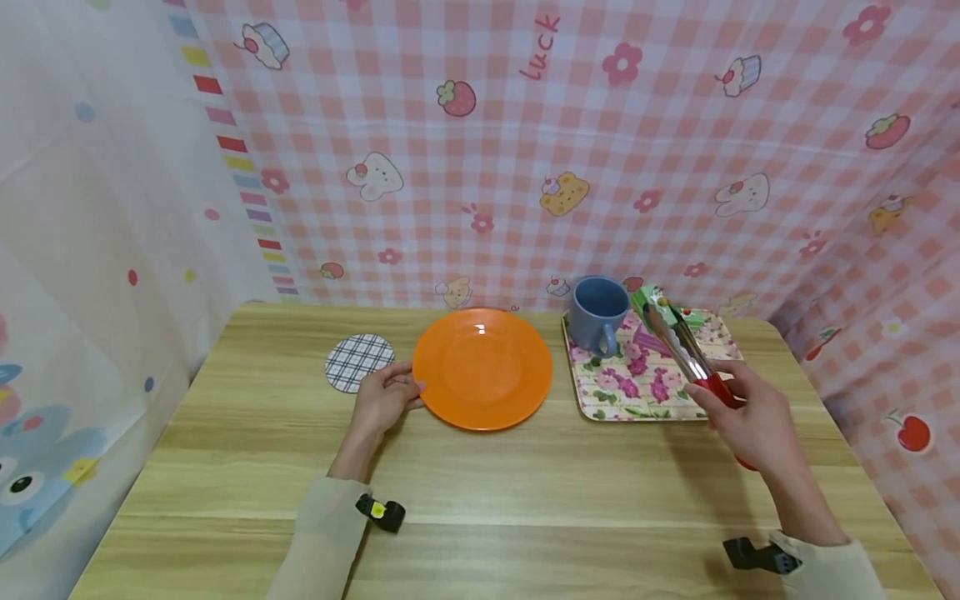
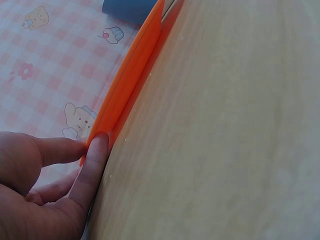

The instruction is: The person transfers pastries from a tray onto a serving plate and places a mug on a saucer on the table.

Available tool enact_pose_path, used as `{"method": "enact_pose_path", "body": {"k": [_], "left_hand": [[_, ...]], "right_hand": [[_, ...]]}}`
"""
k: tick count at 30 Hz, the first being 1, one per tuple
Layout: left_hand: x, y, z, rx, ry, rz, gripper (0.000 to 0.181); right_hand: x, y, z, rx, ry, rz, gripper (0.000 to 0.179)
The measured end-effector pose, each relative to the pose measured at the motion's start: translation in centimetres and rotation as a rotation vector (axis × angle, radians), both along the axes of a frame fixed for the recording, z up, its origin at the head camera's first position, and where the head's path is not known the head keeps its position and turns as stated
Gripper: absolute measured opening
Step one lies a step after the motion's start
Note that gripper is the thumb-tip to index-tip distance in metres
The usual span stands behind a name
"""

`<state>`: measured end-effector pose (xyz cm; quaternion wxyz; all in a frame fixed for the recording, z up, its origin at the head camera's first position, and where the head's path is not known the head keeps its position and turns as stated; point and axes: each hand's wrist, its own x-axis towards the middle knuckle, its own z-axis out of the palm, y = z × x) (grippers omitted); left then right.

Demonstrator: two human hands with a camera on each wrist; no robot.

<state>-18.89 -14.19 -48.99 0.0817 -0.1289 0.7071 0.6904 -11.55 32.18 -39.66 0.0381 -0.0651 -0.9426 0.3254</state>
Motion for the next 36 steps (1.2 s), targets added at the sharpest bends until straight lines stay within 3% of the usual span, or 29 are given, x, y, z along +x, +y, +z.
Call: {"method": "enact_pose_path", "body": {"k": [11, 36], "left_hand": [[0.0, 0.0, -0.2, -0.003, 0.001, -0.003, 0.043], [-0.1, -0.2, -0.4, -0.005, 0.003, -0.009, 0.045]], "right_hand": [[-0.2, -1.4, 0.5, 0.01, 0.041, 0.053, 0.055], [-1.1, -4.8, 1.1, -0.06, -0.012, 0.138, 0.054]]}}
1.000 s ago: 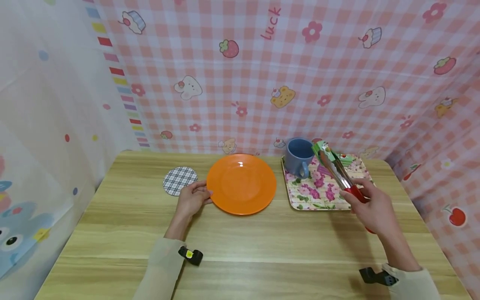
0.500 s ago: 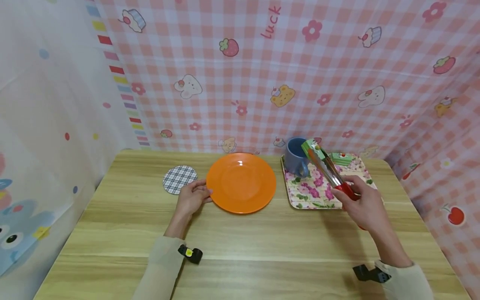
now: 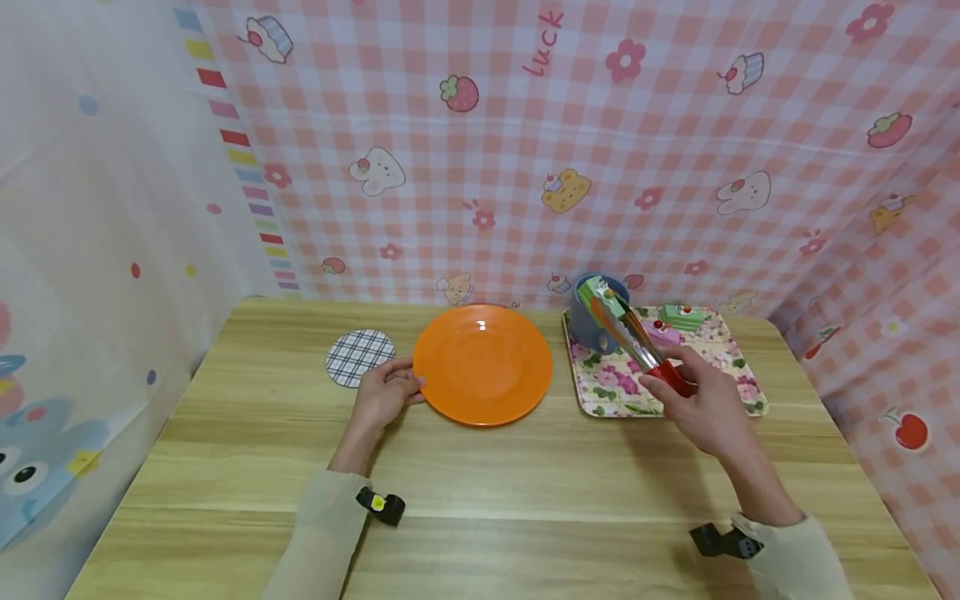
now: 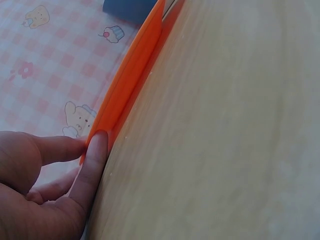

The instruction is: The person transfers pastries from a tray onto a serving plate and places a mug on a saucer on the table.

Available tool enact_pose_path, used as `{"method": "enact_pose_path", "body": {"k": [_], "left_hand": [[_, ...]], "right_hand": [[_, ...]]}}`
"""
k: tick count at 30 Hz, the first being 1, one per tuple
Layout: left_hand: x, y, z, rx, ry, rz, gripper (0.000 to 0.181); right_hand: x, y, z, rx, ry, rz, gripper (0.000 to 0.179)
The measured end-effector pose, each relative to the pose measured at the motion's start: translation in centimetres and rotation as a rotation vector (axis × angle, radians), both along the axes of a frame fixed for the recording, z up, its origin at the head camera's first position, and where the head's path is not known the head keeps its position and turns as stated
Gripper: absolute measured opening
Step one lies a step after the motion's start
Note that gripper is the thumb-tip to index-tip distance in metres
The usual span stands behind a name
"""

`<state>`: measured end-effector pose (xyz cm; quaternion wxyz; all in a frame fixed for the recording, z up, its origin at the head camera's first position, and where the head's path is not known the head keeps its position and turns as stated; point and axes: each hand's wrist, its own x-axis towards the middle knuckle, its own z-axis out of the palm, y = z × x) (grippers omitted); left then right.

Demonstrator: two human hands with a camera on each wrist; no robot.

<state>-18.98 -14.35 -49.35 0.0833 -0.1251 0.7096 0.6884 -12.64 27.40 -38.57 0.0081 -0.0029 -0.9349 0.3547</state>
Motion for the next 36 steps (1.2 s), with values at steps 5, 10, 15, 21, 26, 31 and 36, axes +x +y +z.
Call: {"method": "enact_pose_path", "body": {"k": [5, 10, 15, 21, 26, 31, 36], "left_hand": [[-0.1, 0.0, 0.0, -0.002, -0.002, 0.0, 0.045], [-0.1, 0.0, 0.1, -0.004, -0.005, -0.002, 0.044], [0.0, 0.0, 0.1, -0.003, -0.002, -0.004, 0.044], [0.0, 0.0, 0.0, 0.001, -0.004, -0.001, 0.044], [0.0, 0.0, 0.0, -0.001, -0.001, 0.001, 0.044], [0.0, 0.0, 0.0, -0.003, 0.006, -0.001, 0.043], [0.0, 0.0, 0.0, -0.004, 0.009, -0.002, 0.043]], "right_hand": [[-0.3, -0.8, -0.1, -0.007, 0.012, 0.022, 0.048], [-0.5, -1.7, -0.3, 0.006, 0.015, 0.039, 0.049], [-0.8, -2.4, -0.5, -0.006, -0.001, 0.053, 0.051], [-1.3, -3.3, -1.3, -0.014, 0.01, 0.084, 0.045], [-1.6, -4.2, -1.8, -0.004, 0.002, 0.096, 0.044], [-2.0, -5.2, -2.2, -0.006, 0.0, 0.117, 0.041], [-2.4, -6.2, -2.5, -0.019, 0.0, 0.138, 0.041]]}}
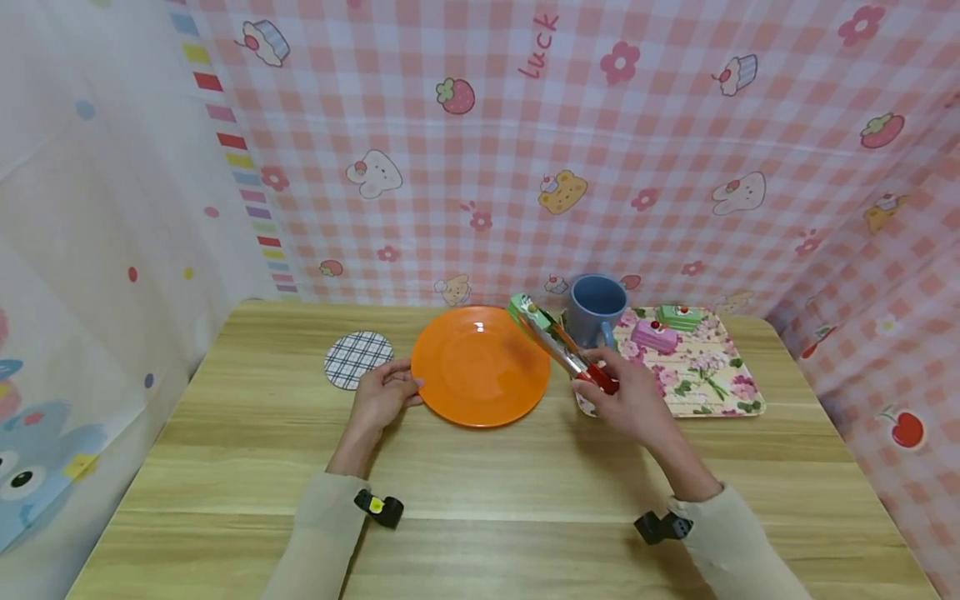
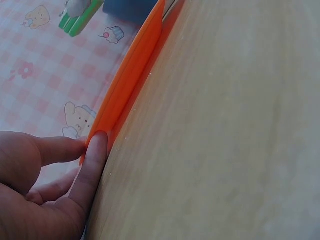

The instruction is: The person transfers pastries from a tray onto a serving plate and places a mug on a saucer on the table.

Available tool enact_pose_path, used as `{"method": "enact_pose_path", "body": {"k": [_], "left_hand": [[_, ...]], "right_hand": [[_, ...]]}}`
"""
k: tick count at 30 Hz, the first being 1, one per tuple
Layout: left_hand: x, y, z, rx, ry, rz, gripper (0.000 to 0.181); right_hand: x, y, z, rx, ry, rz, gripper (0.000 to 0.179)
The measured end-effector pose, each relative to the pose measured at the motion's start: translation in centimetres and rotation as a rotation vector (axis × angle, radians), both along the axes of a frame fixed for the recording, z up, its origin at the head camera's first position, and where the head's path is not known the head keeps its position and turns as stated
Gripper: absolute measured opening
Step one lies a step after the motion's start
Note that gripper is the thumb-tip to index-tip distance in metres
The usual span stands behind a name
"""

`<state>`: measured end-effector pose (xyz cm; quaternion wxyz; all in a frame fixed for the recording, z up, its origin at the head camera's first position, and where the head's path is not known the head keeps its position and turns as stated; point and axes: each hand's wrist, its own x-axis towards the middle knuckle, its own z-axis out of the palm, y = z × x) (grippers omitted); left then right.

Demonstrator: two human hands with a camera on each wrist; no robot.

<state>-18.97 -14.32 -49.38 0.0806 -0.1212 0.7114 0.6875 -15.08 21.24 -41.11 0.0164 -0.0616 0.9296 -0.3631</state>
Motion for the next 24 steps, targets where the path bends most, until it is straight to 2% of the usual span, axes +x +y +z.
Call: {"method": "enact_pose_path", "body": {"k": [6, 18, 24], "left_hand": [[0.0, 0.0, 0.0, -0.002, 0.002, 0.002, 0.042], [0.1, 0.0, 0.0, 0.005, -0.006, -0.006, 0.042], [0.0, 0.0, 0.1, -0.004, -0.01, -0.001, 0.043]], "right_hand": [[-0.3, -1.0, -0.3, 0.015, -0.054, -0.001, 0.041], [-0.7, -2.7, -1.1, 0.027, -0.037, 0.014, 0.037], [-0.9, -3.3, -1.7, 0.019, -0.035, 0.05, 0.036]]}}
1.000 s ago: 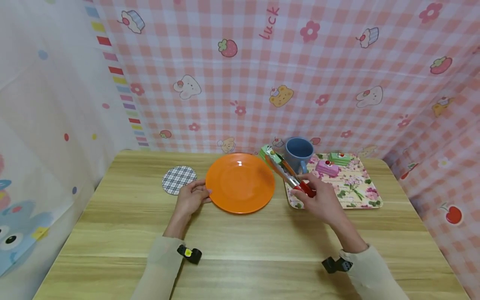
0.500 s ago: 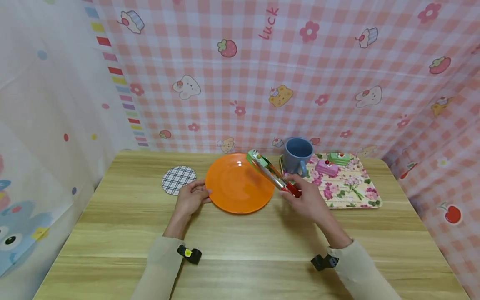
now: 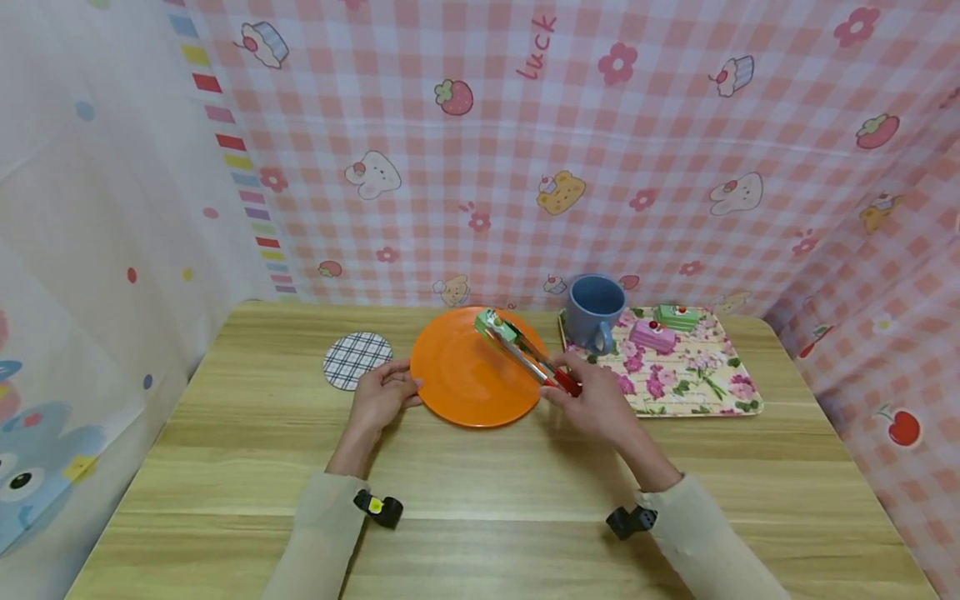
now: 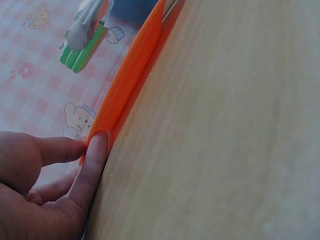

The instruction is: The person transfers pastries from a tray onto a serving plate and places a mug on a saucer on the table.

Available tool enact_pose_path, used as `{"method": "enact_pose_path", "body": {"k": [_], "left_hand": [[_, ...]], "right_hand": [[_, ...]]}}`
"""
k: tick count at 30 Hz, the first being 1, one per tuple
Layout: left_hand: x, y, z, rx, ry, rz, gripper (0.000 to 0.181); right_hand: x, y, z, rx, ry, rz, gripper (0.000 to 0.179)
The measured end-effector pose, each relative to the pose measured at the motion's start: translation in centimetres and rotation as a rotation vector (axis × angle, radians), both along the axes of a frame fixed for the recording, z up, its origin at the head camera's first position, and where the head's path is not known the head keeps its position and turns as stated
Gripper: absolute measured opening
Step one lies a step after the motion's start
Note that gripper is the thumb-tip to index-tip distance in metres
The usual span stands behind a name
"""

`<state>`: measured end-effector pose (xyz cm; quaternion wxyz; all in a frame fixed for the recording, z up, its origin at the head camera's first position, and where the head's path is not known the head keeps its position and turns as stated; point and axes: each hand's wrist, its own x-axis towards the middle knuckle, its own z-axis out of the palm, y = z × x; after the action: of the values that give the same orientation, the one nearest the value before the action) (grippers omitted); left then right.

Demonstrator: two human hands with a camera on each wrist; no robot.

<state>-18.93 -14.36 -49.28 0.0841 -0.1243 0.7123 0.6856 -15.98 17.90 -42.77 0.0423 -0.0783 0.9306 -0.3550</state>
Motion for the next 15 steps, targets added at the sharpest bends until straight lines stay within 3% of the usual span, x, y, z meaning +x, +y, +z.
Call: {"method": "enact_pose_path", "body": {"k": [15], "left_hand": [[0.1, -0.1, 0.1, 0.012, 0.002, -0.01, 0.043]], "right_hand": [[-0.4, -2.0, -0.7, 0.021, -0.075, 0.017, 0.041]]}}
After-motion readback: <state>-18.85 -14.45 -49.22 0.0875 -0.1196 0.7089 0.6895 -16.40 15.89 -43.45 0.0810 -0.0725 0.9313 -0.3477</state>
